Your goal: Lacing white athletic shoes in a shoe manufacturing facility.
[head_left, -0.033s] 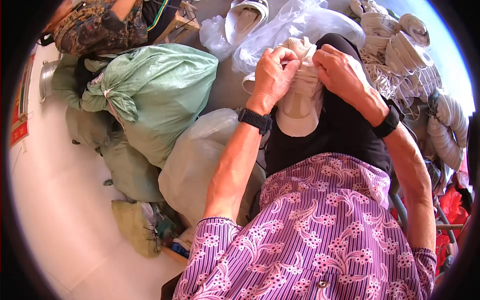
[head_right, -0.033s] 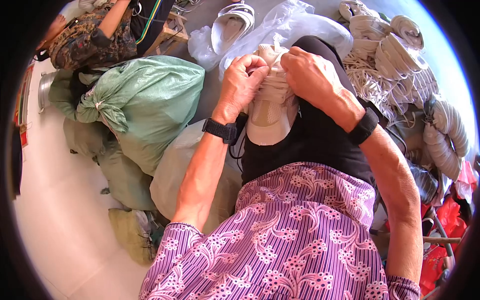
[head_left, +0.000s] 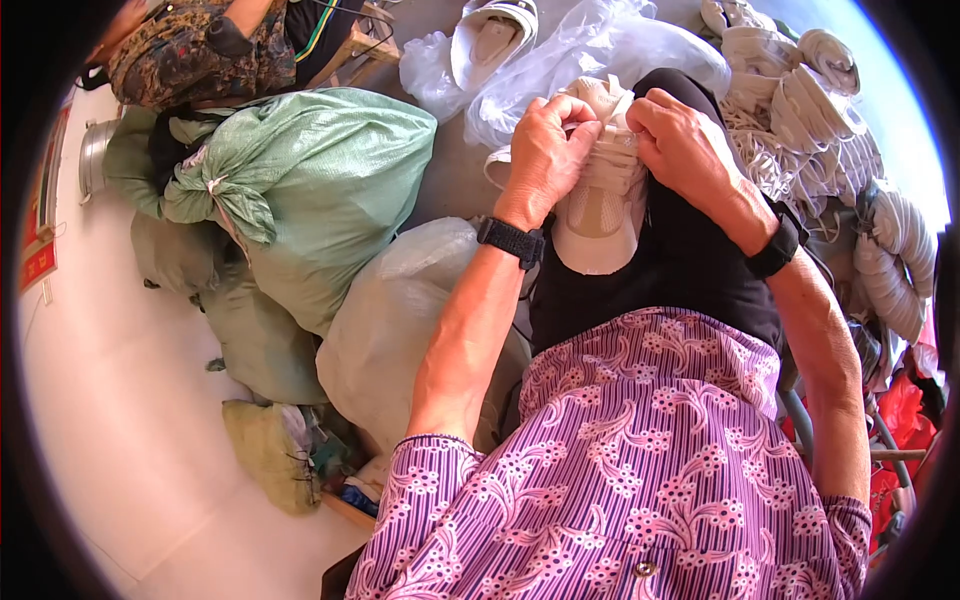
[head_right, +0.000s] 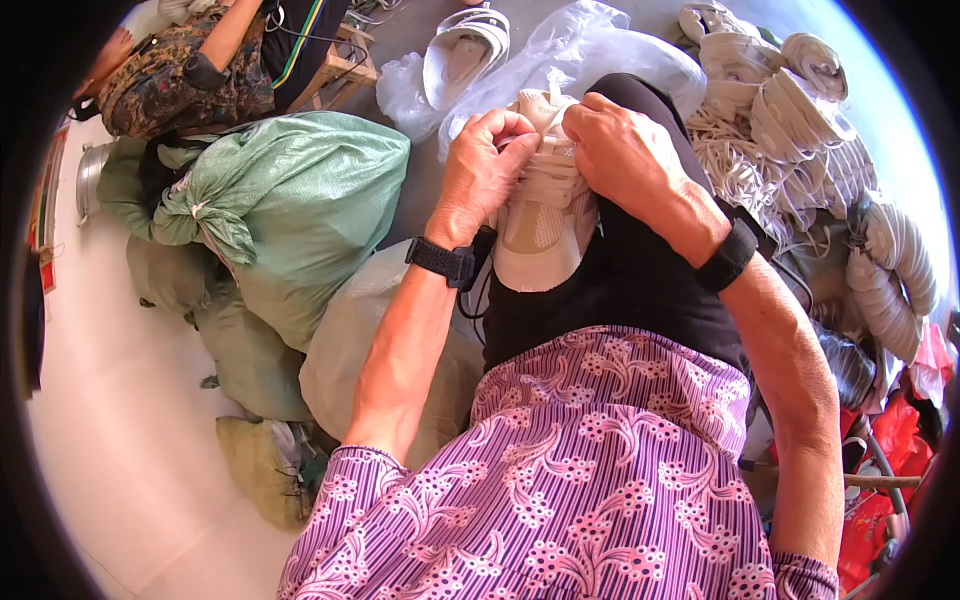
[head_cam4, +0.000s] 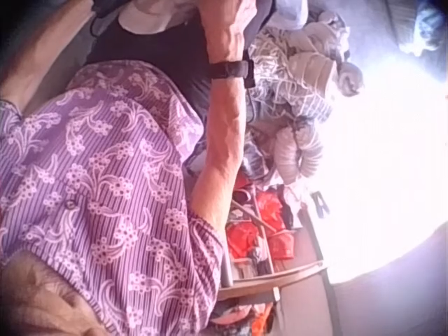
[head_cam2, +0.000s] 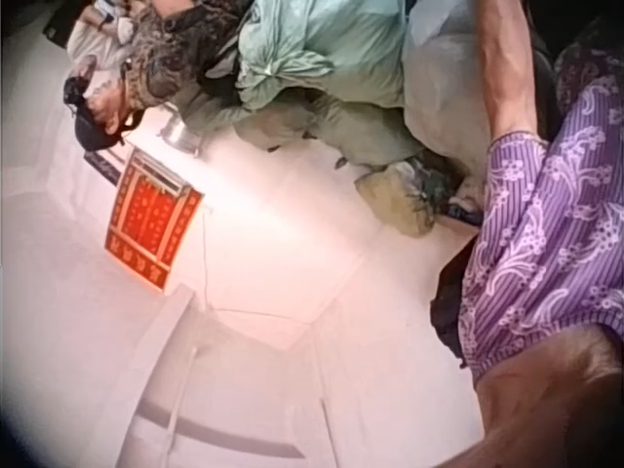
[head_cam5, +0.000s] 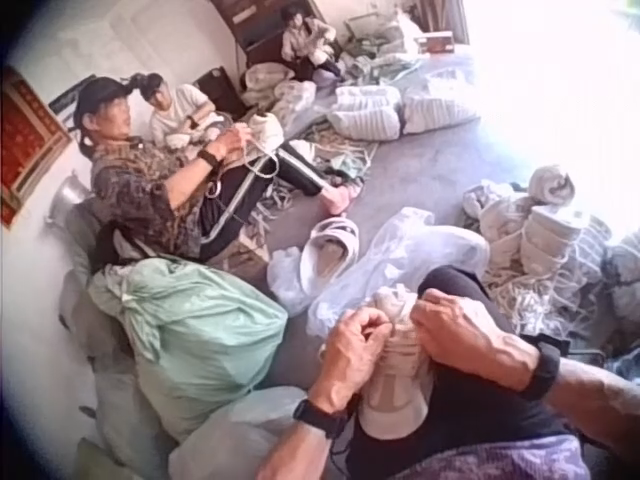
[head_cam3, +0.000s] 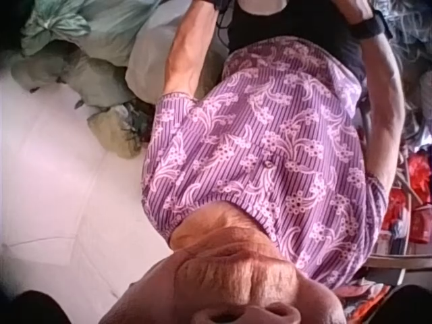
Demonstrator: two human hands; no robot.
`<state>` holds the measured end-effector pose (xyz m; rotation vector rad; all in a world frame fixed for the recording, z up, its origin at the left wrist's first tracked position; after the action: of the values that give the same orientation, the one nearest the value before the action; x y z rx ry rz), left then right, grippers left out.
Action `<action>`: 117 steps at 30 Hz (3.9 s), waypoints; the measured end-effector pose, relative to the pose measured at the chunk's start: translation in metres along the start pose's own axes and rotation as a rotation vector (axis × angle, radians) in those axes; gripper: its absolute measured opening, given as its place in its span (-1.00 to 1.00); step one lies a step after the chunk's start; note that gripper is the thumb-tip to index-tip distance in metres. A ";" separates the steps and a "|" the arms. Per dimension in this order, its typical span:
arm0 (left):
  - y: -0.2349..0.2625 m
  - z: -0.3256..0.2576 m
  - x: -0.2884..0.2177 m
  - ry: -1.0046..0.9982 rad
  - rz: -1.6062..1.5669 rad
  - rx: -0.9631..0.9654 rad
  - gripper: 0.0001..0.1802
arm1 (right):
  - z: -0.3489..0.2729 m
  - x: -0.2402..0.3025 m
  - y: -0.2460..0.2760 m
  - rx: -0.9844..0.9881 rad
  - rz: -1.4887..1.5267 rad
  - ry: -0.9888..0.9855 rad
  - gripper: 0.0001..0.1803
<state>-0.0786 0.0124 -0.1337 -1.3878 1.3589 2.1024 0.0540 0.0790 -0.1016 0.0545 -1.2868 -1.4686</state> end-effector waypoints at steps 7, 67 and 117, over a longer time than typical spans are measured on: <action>-0.003 0.003 -0.004 -0.030 0.038 -0.008 -0.83 | -0.006 0.000 0.000 0.007 0.027 -0.053 -0.92; 0.032 0.013 0.037 0.434 -0.580 -0.211 -0.82 | -0.053 -0.106 0.099 0.045 -0.416 0.136 -0.98; 0.011 0.000 -0.004 0.018 -0.156 0.117 -0.84 | -0.001 -0.001 0.024 0.150 0.039 0.180 -0.92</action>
<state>-0.0840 0.0075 -0.1245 -1.4188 1.3124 1.8849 0.0709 0.0844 -0.0854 0.2537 -1.2409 -1.3009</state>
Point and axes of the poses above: each hand's wrist, its own z-axis towards the middle knuckle, its own y-axis out of the back of the hand, x = y × z, the point moved 8 cm from there along z, towards the middle knuckle, and after that the axes turned 14 degrees about -x, right-handed, at the moved point
